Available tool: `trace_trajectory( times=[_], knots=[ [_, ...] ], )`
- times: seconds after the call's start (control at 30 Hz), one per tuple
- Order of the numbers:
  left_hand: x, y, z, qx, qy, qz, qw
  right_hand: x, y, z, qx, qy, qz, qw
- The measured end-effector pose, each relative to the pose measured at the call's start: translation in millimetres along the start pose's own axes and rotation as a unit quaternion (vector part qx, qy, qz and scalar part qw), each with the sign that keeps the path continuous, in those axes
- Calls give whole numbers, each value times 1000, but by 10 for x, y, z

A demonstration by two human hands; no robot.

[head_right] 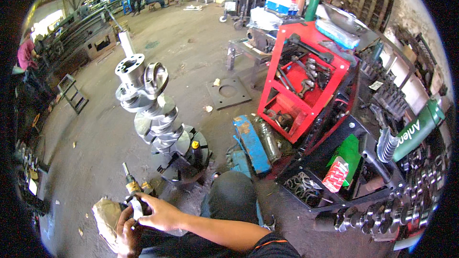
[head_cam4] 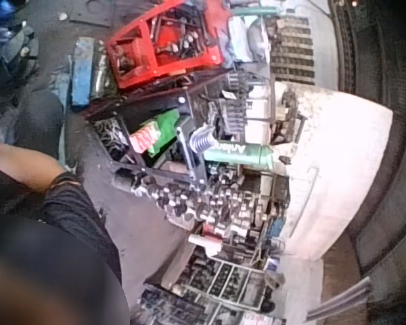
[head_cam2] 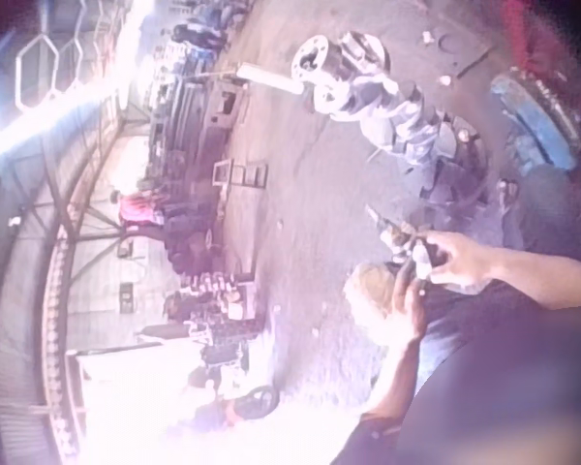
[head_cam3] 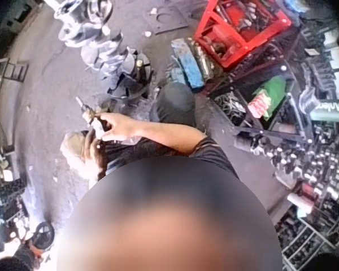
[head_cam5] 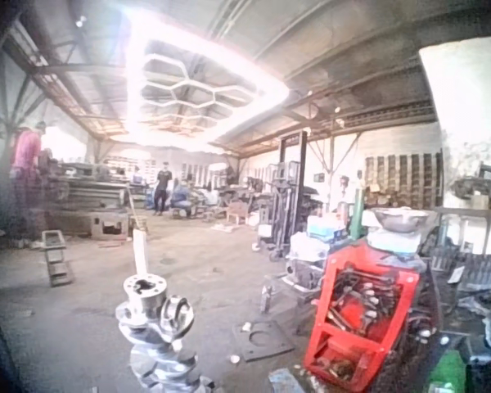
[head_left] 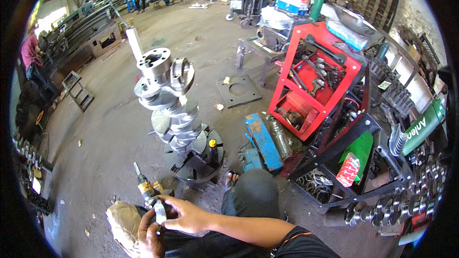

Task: The person cleans a crankshaft bearing cap with a cloth, applies lubricant, and fits it onto a crankshaft. The person repeats the cleaning and lubrication steps on the bearing cap before final installation.

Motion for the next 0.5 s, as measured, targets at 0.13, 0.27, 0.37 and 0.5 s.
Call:
trace_trajectory(
  times=[0.13,0.27,0.37,0.5],
  knots=[
    [-120,-23,-68,0,62,59,996,-77,-51,5,-4,6,21,1000],
    [-174,54,-44,1,58,76,995,-72,-37,-84,86,-76,-17,993],
    [-52,231,-189,8,285,137,949,-96,102,-101,88,-69,-92,989],
    [39,518,-142,21,339,167,926,73,317,-262,62,58,-58,995]
  ],
)
Point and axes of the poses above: each hand's wrist, its own y-axis away from the middle knuckle, its own z-axis out of the back of the hand, x = y × z, the point moved 10 cm from there along -y, towards the middle knuckle, and after that the axes turned 12 degrees about -z, right-handed, at the moved point
